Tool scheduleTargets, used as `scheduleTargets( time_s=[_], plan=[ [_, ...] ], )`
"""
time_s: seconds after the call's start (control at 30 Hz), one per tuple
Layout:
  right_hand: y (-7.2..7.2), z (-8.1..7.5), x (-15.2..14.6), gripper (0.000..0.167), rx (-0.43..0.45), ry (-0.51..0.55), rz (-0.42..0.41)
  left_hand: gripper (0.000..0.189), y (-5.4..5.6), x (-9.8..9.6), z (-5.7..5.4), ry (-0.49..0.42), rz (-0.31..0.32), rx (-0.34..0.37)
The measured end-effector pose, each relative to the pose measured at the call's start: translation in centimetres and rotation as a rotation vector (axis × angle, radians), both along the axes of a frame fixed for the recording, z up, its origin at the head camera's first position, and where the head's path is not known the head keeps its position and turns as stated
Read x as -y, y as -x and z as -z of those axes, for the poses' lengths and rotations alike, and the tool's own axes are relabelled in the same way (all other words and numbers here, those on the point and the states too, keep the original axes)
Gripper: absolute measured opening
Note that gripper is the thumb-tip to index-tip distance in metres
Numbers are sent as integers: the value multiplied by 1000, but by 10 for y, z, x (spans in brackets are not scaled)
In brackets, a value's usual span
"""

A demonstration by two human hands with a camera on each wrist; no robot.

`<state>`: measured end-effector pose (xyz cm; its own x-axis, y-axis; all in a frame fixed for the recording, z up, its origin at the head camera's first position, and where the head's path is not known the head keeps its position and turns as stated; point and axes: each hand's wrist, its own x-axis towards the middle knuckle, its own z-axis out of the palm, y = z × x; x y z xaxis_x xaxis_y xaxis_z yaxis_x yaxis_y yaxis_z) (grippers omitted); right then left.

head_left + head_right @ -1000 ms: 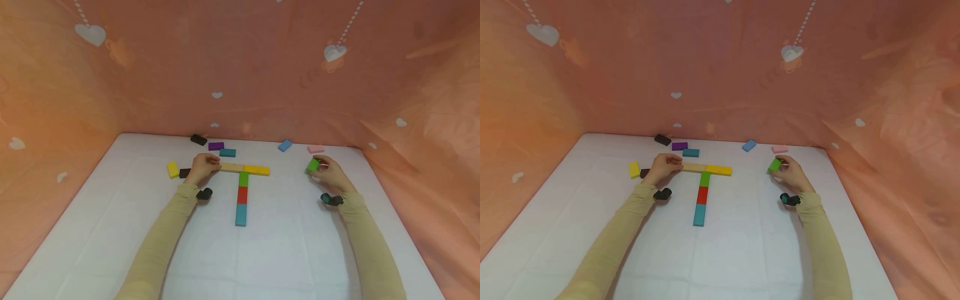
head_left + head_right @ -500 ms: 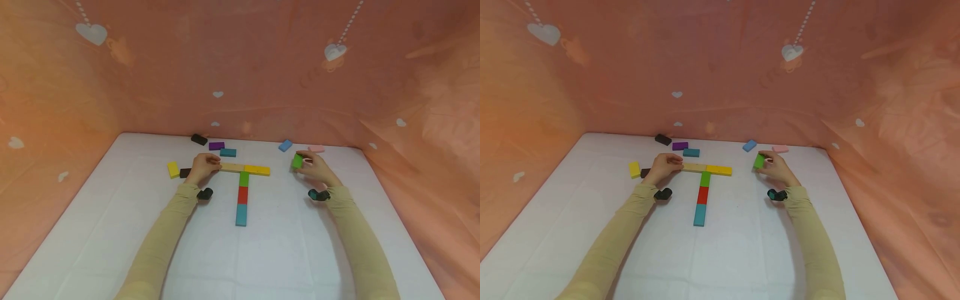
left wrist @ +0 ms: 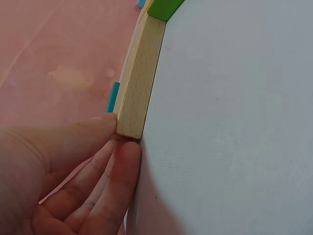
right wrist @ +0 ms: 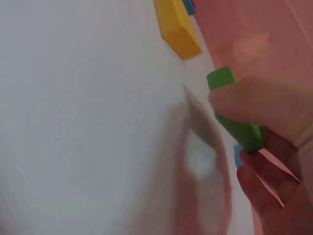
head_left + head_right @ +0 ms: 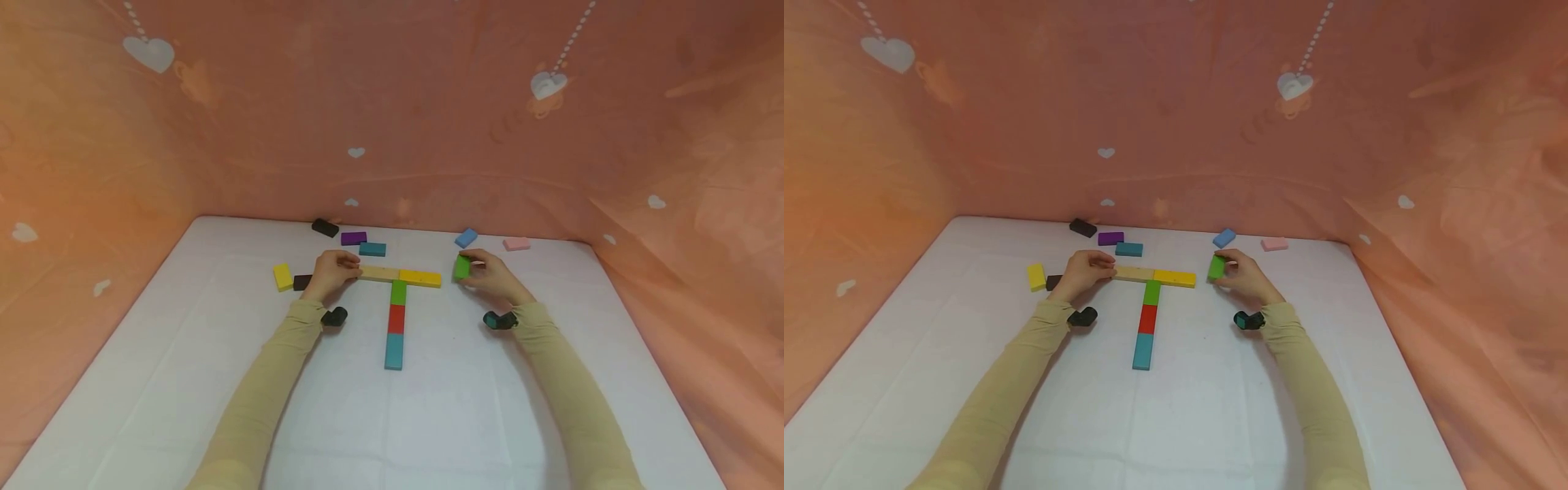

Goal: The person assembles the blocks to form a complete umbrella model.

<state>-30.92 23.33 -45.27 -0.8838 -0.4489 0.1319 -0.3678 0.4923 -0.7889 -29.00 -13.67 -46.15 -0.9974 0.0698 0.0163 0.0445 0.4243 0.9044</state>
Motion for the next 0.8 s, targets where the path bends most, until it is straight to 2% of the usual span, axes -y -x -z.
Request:
scheduleTargets(
  time_s=[0.4, 0.6, 0.8],
  plan=[
    [3, 6, 20, 64, 47, -83, -1, 22, 0, -1, -1, 16, -13, 10],
    [2, 6, 24, 63, 48, -90, 4, 22, 1, -2, -1, 31, -19, -6],
    [3, 7, 27, 63, 81, -83, 11, 23, 1, -1, 0, 10, -13, 11]
  ],
)
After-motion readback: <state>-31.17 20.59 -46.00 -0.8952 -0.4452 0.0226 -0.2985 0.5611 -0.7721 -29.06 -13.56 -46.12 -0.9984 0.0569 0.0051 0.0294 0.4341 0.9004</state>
